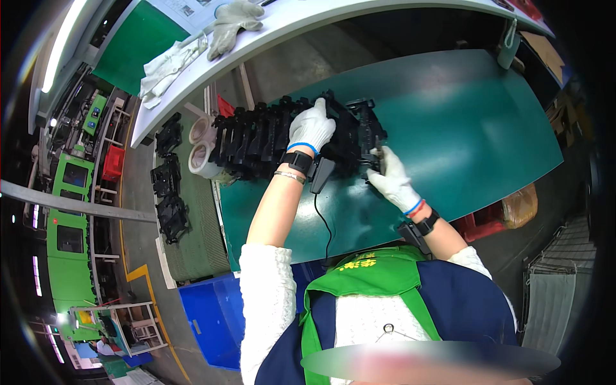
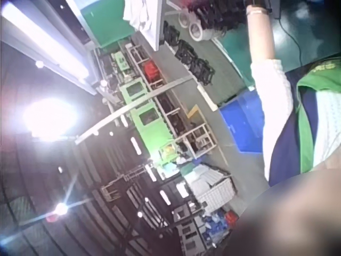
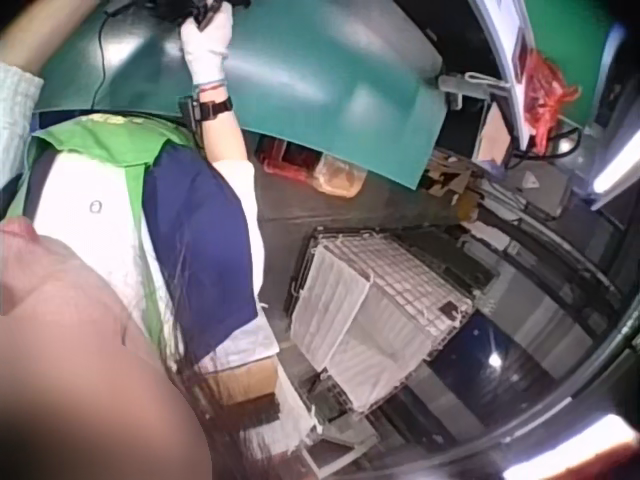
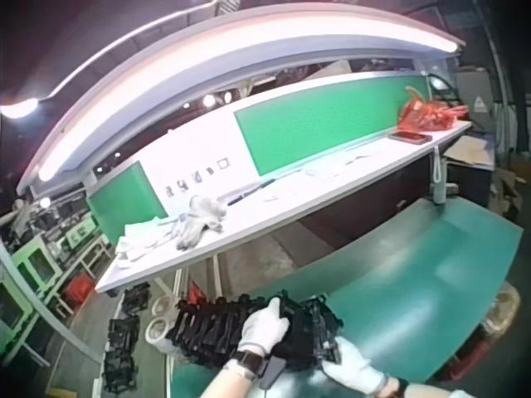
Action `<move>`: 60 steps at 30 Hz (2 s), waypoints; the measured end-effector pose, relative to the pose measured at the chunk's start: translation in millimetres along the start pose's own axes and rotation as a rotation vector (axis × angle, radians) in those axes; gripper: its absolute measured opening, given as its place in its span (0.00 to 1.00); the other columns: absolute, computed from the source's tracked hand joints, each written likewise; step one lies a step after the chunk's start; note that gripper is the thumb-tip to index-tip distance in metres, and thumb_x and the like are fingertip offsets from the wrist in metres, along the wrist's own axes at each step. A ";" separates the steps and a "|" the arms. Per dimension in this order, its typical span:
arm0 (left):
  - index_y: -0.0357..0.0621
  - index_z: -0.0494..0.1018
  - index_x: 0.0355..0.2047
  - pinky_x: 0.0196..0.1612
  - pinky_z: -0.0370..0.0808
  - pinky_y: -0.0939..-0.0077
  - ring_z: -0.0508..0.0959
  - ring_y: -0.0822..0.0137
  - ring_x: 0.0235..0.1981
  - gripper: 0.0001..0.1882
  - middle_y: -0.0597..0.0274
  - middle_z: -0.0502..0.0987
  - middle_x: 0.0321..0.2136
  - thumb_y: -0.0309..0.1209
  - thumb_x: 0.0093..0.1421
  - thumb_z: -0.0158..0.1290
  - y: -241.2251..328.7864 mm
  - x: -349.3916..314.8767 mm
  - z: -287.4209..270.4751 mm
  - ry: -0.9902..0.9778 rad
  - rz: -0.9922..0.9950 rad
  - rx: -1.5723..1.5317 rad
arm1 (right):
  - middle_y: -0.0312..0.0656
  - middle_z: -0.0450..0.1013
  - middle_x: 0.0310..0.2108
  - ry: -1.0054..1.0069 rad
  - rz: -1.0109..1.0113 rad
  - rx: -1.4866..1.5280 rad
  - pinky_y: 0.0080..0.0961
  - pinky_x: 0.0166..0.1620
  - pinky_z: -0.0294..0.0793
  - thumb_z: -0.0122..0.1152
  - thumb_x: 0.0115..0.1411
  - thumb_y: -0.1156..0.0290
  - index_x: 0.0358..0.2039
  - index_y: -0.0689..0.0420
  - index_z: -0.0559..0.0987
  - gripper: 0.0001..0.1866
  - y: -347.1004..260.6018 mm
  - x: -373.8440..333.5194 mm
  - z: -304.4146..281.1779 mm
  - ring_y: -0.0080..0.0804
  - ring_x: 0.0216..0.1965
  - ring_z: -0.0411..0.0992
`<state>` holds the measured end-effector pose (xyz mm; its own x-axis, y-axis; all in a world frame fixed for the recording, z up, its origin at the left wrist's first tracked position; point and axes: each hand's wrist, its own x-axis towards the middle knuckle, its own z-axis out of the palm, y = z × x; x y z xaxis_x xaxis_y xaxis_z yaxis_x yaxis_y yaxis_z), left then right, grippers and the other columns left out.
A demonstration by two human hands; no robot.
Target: Inspecting, trimming, and sorting black plastic components in a factory setting.
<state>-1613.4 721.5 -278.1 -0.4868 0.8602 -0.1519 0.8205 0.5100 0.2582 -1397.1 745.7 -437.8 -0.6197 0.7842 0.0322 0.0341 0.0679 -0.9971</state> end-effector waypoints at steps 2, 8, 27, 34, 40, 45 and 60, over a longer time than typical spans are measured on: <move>0.42 0.66 0.68 0.49 0.80 0.49 0.85 0.44 0.44 0.36 0.41 0.84 0.37 0.37 0.59 0.52 -5.3 -4.7 -2.7 -0.019 -0.022 -0.035 | 0.42 0.73 0.48 -0.064 -0.033 -0.067 0.26 0.60 0.71 0.65 0.55 0.83 0.56 0.65 0.71 0.27 -1.3 16.1 12.2 0.29 0.51 0.72; 0.40 0.75 0.55 0.50 0.80 0.51 0.85 0.44 0.44 0.25 0.45 0.85 0.36 0.39 0.60 0.53 -13.4 -19.5 0.3 0.056 -0.086 -0.115 | 0.42 0.74 0.46 -0.084 -0.020 -0.262 0.26 0.59 0.72 0.66 0.54 0.82 0.56 0.65 0.72 0.27 -13.5 35.2 17.4 0.27 0.50 0.72; 0.38 0.80 0.40 0.51 0.76 0.48 0.81 0.40 0.47 0.20 0.39 0.82 0.41 0.44 0.62 0.52 -19.6 17.3 25.2 0.128 0.006 -0.115 | 0.42 0.73 0.49 -0.039 -0.001 0.057 0.28 0.57 0.73 0.65 0.56 0.80 0.55 0.63 0.71 0.26 -8.5 30.5 1.4 0.29 0.49 0.73; 0.45 0.85 0.27 0.35 0.82 0.50 0.85 0.44 0.32 0.16 0.47 0.84 0.28 0.43 0.54 0.56 -53.9 -26.3 -2.4 0.384 0.076 -0.004 | 0.47 0.67 0.67 -0.424 -0.095 -0.233 0.33 0.70 0.63 0.67 0.64 0.73 0.71 0.61 0.65 0.36 -50.1 40.7 27.9 0.38 0.67 0.65; 0.40 0.85 0.28 0.38 0.79 0.52 0.84 0.49 0.32 0.23 0.48 0.83 0.27 0.50 0.55 0.57 -65.2 -23.4 10.5 0.309 -0.047 0.004 | 0.38 0.71 0.64 -0.368 0.140 -0.088 0.16 0.41 0.74 0.61 0.69 0.71 0.69 0.56 0.70 0.28 -10.4 65.6 -28.7 0.16 0.36 0.72; 0.47 0.86 0.35 0.37 0.75 0.62 0.85 0.58 0.34 0.28 0.57 0.85 0.30 0.58 0.58 0.54 -53.8 6.2 37.4 0.196 -0.156 0.224 | 0.33 0.70 0.63 -0.189 0.217 -0.003 0.12 0.30 0.65 0.60 0.71 0.71 0.72 0.53 0.66 0.30 -11.7 87.6 -18.9 0.11 0.28 0.62; 0.54 0.86 0.42 0.35 0.74 0.58 0.84 0.58 0.38 0.21 0.62 0.85 0.39 0.49 0.56 0.54 -37.9 52.2 46.8 0.003 -0.082 0.201 | 0.46 0.64 0.70 -0.178 0.051 0.063 0.31 0.67 0.64 0.54 0.71 0.78 0.73 0.61 0.62 0.30 56.5 127.7 -12.1 0.34 0.65 0.66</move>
<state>-1656.0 747.2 -340.5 -0.5552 0.8159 -0.1613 0.8211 0.5686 0.0499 -1464.8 857.1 -489.2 -0.7473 0.6640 -0.0260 0.0235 -0.0127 -0.9996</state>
